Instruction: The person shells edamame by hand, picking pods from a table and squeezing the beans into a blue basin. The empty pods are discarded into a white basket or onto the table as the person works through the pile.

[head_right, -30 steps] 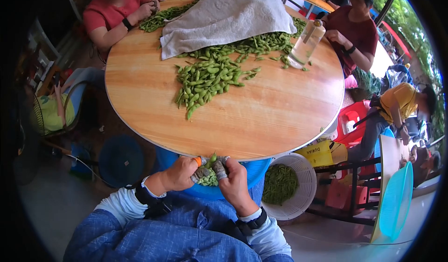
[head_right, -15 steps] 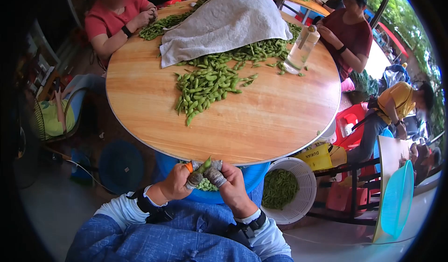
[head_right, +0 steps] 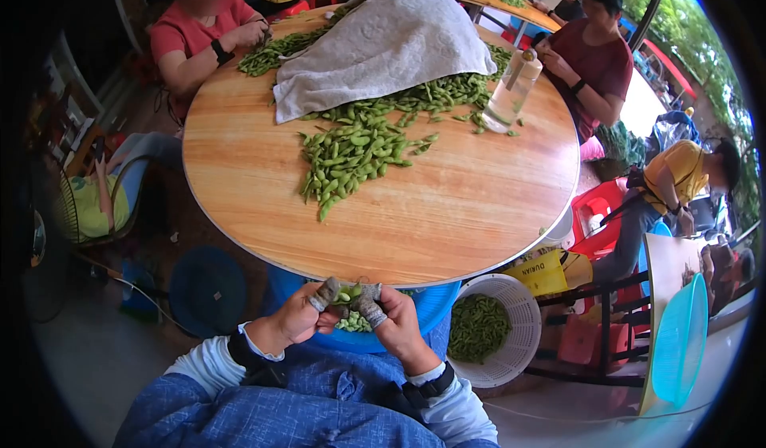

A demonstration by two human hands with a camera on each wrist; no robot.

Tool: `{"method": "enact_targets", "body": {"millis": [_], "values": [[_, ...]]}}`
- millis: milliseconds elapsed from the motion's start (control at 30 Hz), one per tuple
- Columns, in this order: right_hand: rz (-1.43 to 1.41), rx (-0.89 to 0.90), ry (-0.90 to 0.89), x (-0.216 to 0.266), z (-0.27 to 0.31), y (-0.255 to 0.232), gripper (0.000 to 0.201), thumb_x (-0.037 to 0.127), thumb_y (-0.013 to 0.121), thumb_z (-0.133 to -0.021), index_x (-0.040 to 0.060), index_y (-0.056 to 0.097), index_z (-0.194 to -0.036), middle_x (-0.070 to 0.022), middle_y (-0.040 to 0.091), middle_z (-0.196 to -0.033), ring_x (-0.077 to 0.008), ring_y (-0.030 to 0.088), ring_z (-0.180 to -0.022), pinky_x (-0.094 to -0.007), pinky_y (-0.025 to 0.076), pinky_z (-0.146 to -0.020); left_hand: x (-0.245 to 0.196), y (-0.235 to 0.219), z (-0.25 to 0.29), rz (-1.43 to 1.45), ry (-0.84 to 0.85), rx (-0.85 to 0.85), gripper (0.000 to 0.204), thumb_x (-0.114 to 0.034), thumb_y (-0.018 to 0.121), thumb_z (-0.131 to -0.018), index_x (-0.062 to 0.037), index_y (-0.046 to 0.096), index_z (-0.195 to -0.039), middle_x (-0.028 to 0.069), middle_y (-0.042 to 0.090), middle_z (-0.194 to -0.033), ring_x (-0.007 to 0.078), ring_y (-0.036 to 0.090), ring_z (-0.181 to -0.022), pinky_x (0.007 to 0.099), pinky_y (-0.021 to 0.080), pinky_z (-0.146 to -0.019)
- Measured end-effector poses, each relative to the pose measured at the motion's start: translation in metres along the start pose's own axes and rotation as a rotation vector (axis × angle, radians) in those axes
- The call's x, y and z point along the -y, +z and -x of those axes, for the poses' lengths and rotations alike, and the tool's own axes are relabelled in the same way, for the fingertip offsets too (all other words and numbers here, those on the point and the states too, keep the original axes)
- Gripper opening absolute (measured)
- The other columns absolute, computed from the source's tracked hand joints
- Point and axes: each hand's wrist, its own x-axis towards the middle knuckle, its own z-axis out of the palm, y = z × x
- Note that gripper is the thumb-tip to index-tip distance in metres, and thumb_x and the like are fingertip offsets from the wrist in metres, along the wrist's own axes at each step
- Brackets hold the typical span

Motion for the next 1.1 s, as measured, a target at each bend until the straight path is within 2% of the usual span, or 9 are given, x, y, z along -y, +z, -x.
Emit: {"method": "enact_targets", "body": {"millis": [100, 233, 433, 533, 567, 667, 800, 867, 1100], "values": [[0.092, -0.011, 0.069, 0.005, 0.003, -0.002, 0.017, 0.009, 0.054, -0.081, -0.0023, 0.055, -0.094, -0.0004, 0.058, -0.085, -0.0078, 0.051, -0.079, -0.0218, 0.041, -0.072, 0.009, 0.006, -0.014, -0.358, 0.379, 0.037, 0.029, -0.034, 0.052, -0.083, -0.0053, 0.055, -0.084, -0.0046, 0.043, -0.058, 0.0032, 0.033, -0.047, 0.0187, 0.025, -0.042], [0.059, 0.058, 0.097, 0.001, 0.000, -0.003, 0.015, 0.007, 0.051, -0.082, -0.0031, 0.055, -0.092, -0.0032, 0.059, -0.087, -0.0083, 0.052, -0.081, -0.0231, 0.042, -0.072, 0.013, -0.019, -0.008, -0.140, 0.029, 0.086, 0.020, -0.024, 0.047, -0.085, -0.0053, 0.054, -0.085, -0.0031, 0.046, -0.057, 0.0026, 0.037, -0.046, 0.0176, 0.026, -0.041], [0.014, 0.071, 0.149, -0.025, -0.003, -0.006, 0.018, 0.012, 0.054, -0.081, -0.0026, 0.056, -0.090, -0.0069, 0.061, -0.081, -0.0109, 0.055, -0.075, -0.0261, 0.044, -0.069, 0.027, -0.037, -0.008, -0.165, -0.141, 0.019, 0.016, -0.019, 0.044, -0.086, -0.0061, 0.053, -0.087, 0.0014, 0.049, -0.059, 0.0074, 0.044, -0.047, 0.0194, 0.033, -0.040], [0.719, -0.050, 0.094, -0.022, -0.004, -0.004, 0.014, 0.006, 0.056, -0.072, -0.0030, 0.056, -0.083, -0.0149, 0.059, -0.076, -0.0189, 0.058, -0.071, -0.0293, 0.045, -0.064, 0.035, -0.039, -0.018, -0.088, -0.164, -0.109, 0.020, -0.024, 0.048, -0.085, -0.0061, 0.053, -0.092, 0.0029, 0.052, -0.066, 0.0106, 0.046, -0.048, 0.0208, 0.031, -0.038], [0.794, -0.110, -0.035, -0.026, -0.004, -0.003, 0.015, 0.004, 0.055, -0.062, -0.0014, 0.053, -0.076, -0.0219, 0.055, -0.074, -0.0370, 0.054, -0.070, -0.0359, 0.044, -0.063, 0.038, -0.041, -0.021, -0.041, -0.175, -0.106, 0.019, -0.024, 0.048, -0.084, -0.0069, 0.052, -0.092, 0.0027, 0.052, -0.071, 0.0119, 0.047, -0.051, 0.0224, 0.033, -0.040], [0.995, -0.071, -0.156, -0.029, -0.005, -0.007, 0.014, 0.002, 0.053, -0.061, -0.0018, 0.052, -0.074, -0.0215, 0.055, -0.073, -0.0390, 0.052, -0.070, -0.0389, 0.043, -0.062, 0.053, -0.052, -0.029, -0.007, -0.193, -0.064, 0.017, -0.019, 0.046, -0.084, -0.0066, 0.051, -0.094, 0.0025, 0.051, -0.069, 0.0119, 0.047, -0.054, 0.0241, 0.034, -0.043], [0.687, -0.136, -0.042, -0.032, -0.002, -0.009, 0.011, 0.004, 0.056, -0.067, -0.0024, 0.055, -0.076, -0.0185, 0.053, -0.067, -0.0280, 0.054, -0.063, -0.0349, 0.043, -0.059, 0.053, -0.049, -0.028, -0.033, -0.120, 0.028, 0.016, -0.013, 0.042, -0.082, -0.0052, 0.049, -0.095, 0.0027, 0.049, -0.068, 0.0110, 0.044, -0.055, 0.0237, 0.034, -0.047], [0.319, -0.133, -0.004, -0.056, -0.003, -0.016, 0.012, 0.008, 0.052, -0.078, -0.0033, 0.056, -0.077, -0.0024, 0.053, -0.062, -0.0097, 0.046, -0.057, -0.0256, 0.040, -0.052, 0.059, -0.053, -0.027, -0.096, -0.038, 0.062, 0.017, -0.010, 0.041, -0.081, -0.0044, 0.049, -0.095, 0.0026, 0.048, -0.068, 0.0104, 0.043, -0.054, 0.0226, 0.033, -0.048], [0.069, -0.142, 0.311, -0.043, 0.000, -0.014, 0.010, 0.004, 0.051, -0.076, 0.0025, 0.059, -0.081, 0.0034, 0.055, -0.068, -0.0034, 0.044, -0.057, -0.0185, 0.033, -0.051, 0.050, -0.056, -0.026, -0.209, -0.093, 0.033, 0.026, -0.011, 0.050, -0.080, -0.0045, 0.047, -0.105, 0.0029, 0.053, -0.080, 0.0096, 0.048, -0.065, 0.0203, 0.037, -0.056]]}}
